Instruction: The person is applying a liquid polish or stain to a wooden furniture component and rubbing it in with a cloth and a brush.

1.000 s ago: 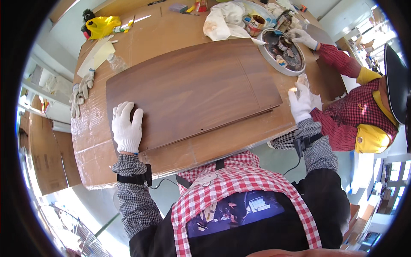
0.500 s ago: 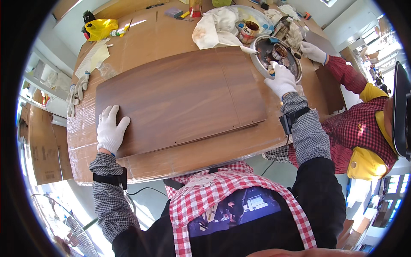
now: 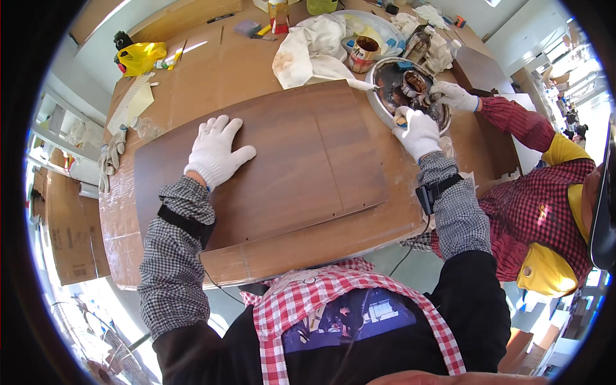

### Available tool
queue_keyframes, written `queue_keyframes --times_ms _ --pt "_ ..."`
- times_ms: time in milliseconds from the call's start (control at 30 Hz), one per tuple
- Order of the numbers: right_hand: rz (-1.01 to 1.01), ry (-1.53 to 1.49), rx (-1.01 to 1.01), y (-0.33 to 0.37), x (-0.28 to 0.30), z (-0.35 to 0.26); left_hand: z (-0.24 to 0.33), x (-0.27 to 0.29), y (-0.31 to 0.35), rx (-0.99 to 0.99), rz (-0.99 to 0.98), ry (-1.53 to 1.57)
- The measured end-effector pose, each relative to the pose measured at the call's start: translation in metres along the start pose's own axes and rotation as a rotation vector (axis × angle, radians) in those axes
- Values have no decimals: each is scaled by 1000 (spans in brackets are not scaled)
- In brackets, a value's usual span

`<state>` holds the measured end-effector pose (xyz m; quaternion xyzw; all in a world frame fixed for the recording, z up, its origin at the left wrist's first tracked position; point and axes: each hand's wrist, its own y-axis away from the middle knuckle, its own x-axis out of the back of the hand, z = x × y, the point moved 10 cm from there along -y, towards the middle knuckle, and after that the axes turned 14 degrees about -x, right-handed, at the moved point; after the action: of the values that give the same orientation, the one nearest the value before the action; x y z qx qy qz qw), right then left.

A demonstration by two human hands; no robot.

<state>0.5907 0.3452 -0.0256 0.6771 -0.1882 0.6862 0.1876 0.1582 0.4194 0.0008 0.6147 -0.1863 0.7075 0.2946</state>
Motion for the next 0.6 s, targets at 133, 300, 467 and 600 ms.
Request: queue_keyframes --times_ms 133,300,467,600 --pt "4 15 24 1 -1 -5 4 7 -30 -67 127 -43" --pt "35 9 -6 -1 -9 -6 -13 8 -62 54 89 0" --pt "91 -269 -19 -9 -9 17 -23 7 -81 140 -151 174" --pt "136 -1440 -100 8 -25 40 -34 -3 -100 70 -272 184"
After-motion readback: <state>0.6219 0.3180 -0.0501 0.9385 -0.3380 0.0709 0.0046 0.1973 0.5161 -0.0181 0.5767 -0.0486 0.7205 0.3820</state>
